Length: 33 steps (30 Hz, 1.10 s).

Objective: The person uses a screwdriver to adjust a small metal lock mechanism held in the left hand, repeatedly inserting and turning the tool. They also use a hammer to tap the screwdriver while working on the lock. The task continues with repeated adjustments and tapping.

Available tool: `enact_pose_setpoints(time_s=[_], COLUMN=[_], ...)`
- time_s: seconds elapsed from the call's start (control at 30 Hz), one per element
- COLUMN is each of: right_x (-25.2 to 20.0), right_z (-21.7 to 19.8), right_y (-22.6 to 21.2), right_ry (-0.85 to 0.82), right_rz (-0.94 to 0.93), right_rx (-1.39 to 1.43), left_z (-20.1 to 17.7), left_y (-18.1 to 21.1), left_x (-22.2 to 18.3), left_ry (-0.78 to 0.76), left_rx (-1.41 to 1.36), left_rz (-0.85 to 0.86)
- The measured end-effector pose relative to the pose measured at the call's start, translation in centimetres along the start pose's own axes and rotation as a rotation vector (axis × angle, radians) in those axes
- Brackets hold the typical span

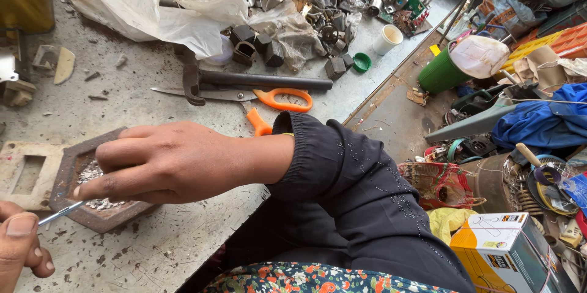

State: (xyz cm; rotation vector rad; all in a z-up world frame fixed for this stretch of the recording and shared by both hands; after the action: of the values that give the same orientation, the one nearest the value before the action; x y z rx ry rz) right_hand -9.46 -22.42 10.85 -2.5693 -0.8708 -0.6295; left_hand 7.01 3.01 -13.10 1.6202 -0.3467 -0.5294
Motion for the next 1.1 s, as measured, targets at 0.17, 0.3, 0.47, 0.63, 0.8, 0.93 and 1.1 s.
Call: enact_pose_setpoints(time_s=[0.17,0.3,0.47,0.63,0.8,0.93,1.1], right_x=[0.8,2.4,5.8,4.3,2.9,3.5,3.2], right_z=[-0.7,-1.2,0.0,1.2,1.5,1.2,0.5], right_y=[0.6,1.3,1.3,1.9,2.8,3.2,3.3], right_ry=[0.042,0.082,0.127,0.099,0.047,0.056,0.068], right_rz=[0.007,0.024,-0.069,-0.031,0.001,-0.001,0.027], right_rx=[-0.039,-0.17,-0.244,-0.133,-0.151,-0.143,-0.123], left_z=[1.8,3.0,1.3,1.2,1.1,-0.6,-0.9], left_y=[4.5,8.0,10.2,10.5,8.9,7.4,7.6], left_x=[-1.5,-2.0,-2.6,-1.2,-0.7,-0.5,-1.2], left_ry=[0.054,0.111,0.204,0.136,0.036,0.092,0.157], left_rx=[-0.051,-0.232,-0.177,-0.146,-0.015,0.068,0.045], left_rz=[0.062,0.111,0.084,0.131,0.152,0.083,0.085])
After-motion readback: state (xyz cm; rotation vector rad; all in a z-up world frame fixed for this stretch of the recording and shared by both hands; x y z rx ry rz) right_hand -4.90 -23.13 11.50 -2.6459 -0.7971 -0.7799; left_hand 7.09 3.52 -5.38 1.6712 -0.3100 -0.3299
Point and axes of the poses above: each hand's wrist, its own x-axis towards the middle knuckle, its own z-axis out of the palm, y = z × x, the point moved 8 cm from there along x, towards the middle knuckle, and after that the axes turned 10 degrees about -x, right-handed, at the moved point
